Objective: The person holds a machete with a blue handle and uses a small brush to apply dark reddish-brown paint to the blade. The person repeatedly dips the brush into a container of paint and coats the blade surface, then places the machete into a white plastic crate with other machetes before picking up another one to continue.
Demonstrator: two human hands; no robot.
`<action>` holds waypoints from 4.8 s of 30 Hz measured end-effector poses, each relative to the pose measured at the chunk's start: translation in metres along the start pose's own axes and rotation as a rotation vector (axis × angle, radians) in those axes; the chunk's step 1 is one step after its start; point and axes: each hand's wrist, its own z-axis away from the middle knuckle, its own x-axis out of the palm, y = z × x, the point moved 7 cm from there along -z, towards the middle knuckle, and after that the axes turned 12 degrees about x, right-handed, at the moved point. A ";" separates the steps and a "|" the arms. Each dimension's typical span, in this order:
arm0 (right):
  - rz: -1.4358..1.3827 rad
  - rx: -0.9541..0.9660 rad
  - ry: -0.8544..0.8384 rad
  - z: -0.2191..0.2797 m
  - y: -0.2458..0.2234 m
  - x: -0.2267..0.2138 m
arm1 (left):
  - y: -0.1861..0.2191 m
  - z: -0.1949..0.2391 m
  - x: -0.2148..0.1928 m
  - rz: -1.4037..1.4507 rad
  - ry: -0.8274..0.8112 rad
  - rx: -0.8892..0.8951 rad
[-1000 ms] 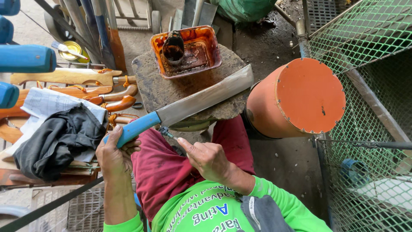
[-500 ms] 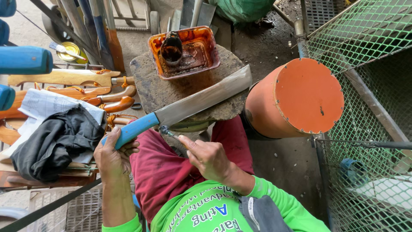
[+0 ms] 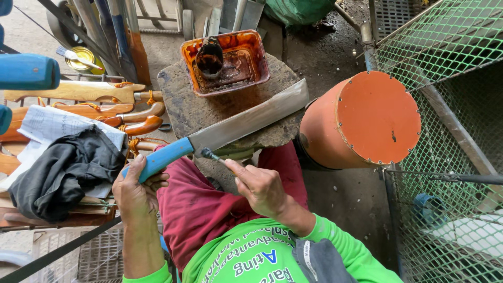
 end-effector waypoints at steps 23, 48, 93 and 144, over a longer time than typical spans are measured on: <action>0.052 -0.020 -0.074 -0.009 -0.009 0.016 | 0.001 0.000 0.001 0.000 0.009 0.031; 0.193 0.171 0.122 -0.040 0.047 -0.039 | -0.006 -0.002 -0.005 0.030 -0.011 0.054; 0.339 0.353 0.192 -0.051 0.132 -0.087 | -0.005 0.003 -0.011 -0.038 -0.031 0.056; 0.257 0.113 0.141 0.000 0.052 -0.081 | 0.002 0.005 -0.001 -0.008 0.007 0.054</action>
